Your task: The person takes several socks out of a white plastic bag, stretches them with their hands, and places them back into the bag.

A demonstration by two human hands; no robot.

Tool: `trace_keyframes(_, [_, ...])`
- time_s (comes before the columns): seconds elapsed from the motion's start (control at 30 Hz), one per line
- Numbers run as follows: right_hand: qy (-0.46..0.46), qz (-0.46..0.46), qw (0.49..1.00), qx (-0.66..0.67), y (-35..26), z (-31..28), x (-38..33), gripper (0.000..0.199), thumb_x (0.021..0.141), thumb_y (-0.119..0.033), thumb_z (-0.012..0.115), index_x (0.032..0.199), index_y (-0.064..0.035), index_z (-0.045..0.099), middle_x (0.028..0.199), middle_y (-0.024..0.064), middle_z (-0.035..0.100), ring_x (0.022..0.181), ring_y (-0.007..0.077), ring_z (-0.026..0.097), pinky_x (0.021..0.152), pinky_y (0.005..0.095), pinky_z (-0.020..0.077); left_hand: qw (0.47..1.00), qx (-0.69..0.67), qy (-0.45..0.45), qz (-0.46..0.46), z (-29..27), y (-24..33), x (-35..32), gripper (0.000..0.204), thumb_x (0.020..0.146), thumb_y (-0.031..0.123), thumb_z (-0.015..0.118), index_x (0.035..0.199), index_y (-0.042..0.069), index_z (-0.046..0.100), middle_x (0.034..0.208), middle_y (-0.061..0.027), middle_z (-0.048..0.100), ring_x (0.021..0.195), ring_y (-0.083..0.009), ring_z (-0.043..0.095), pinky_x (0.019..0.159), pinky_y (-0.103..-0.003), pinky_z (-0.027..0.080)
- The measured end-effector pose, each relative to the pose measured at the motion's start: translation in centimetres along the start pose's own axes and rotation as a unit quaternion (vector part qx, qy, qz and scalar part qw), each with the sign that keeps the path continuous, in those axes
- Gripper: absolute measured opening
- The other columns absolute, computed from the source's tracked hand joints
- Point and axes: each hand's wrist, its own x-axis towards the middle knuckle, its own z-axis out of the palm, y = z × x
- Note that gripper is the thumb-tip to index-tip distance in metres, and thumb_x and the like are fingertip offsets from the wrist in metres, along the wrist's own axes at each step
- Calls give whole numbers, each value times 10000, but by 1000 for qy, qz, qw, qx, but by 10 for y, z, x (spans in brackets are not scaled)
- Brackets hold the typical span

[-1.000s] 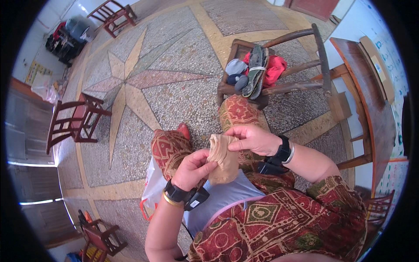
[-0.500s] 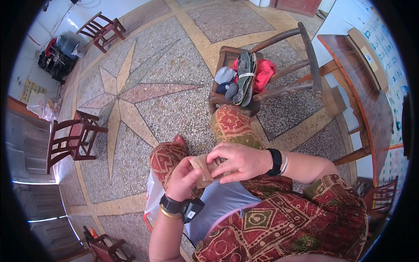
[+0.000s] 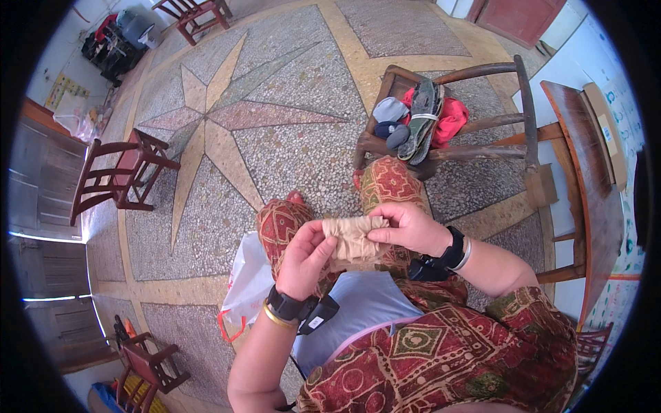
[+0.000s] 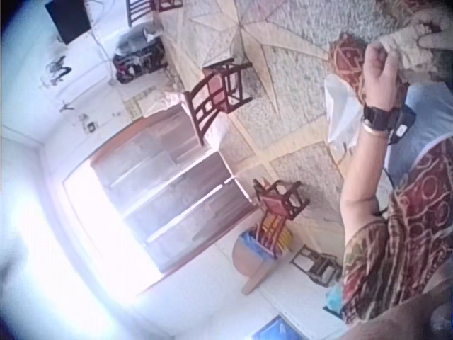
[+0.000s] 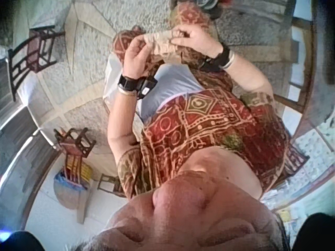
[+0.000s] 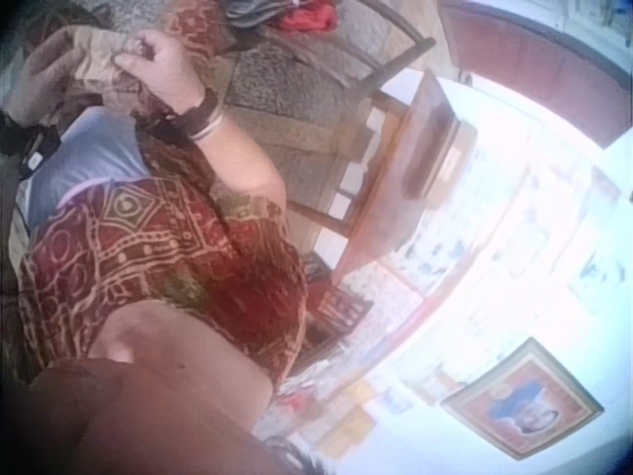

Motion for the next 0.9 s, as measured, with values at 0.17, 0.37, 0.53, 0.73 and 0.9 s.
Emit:
trace_keyframes(0.17, [16, -35, 999, -36, 2, 2, 4, 246, 851, -96, 617, 1059, 25, 563, 865, 14, 608, 772, 55, 560, 669, 222, 476, 996, -19, -76, -48, -9, -6, 5, 433, 867, 65, 586, 1246, -21, 396, 1149, -85, 556, 1043, -164, 553, 899, -302, 456])
trace_keyframes(0.37, [8, -15, 999, 45, 1, -2, 7, 281, 873, -149, 597, 1084, 32, 559, 918, 15, 610, 836, 56, 547, 733, 227, 466, 995, -43, -84, -44, -11, -6, 8, 418, 854, 54, 601, 1228, -26, 434, 1151, -80, 560, 1051, -151, 551, 907, -295, 453])
trace_keyframes(0.53, [-30, -36, 997, -65, 5, -3, 4, 291, 851, -215, 630, 1040, 1, 585, 883, 19, 620, 811, 61, 550, 728, 237, 460, 994, 59, -78, -51, -4, -5, 4, 340, 852, 44, 599, 1160, -22, 472, 1058, -66, 593, 928, -130, 586, 793, -261, 492])
trace_keyframes(0.73, [45, -74, 970, -225, -17, -66, -40, 221, 835, -175, 641, 971, -8, 590, 825, 20, 614, 766, 83, 544, 699, 257, 454, 992, 115, -9, -59, -8, 2, 1, 165, 866, 51, 554, 1022, 2, 531, 865, -120, 636, 716, -177, 632, 635, -284, 530])
trace_keyframes(0.9, [254, -141, 872, -395, -54, -176, -122, 161, 850, -146, 600, 960, -29, 589, 857, 35, 623, 754, 114, 578, 655, 272, 481, 993, 57, 106, -10, -50, 0, 4, 112, 885, 104, 532, 969, 30, 533, 802, -114, 625, 620, -188, 606, 585, -272, 521])
